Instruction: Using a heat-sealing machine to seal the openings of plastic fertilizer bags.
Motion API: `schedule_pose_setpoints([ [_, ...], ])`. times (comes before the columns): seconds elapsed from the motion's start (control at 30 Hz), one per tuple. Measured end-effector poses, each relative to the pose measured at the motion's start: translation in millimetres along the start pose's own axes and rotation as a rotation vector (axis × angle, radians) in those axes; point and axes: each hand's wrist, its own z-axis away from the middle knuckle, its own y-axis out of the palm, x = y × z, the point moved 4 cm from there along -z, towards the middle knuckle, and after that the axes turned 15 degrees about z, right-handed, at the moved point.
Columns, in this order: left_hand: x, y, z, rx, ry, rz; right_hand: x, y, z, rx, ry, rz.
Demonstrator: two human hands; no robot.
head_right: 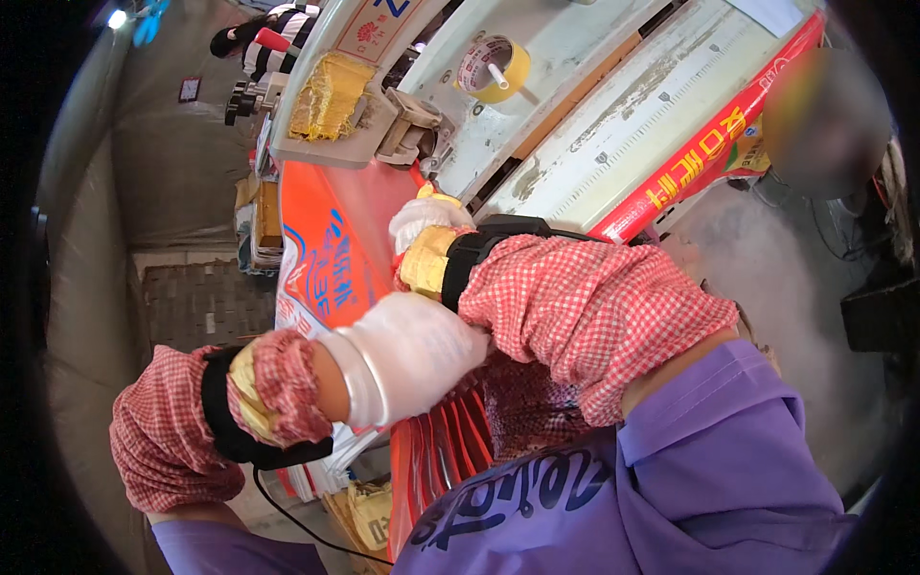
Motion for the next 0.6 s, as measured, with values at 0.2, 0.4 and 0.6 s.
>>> schedule_pose_setpoints([
  [0.2, 59.2, -29.8, 24.5, -0.03, 0.276, 0.216, 30.6, 42.5, -44.4, 0.034, 0.425, 1.443],
  [0.4, 142.4, -52.4, 50.2, -0.499, -0.06, -0.217, -12.2, 41.2, -34.6, 0.698, 1.957, 2.105],
  [0.6, 30.1, -0.1, 57.2, -0.208, 0.561, 0.062, 26.1, 67.5, -49.6, 0.248, 1.823, 2.619],
])
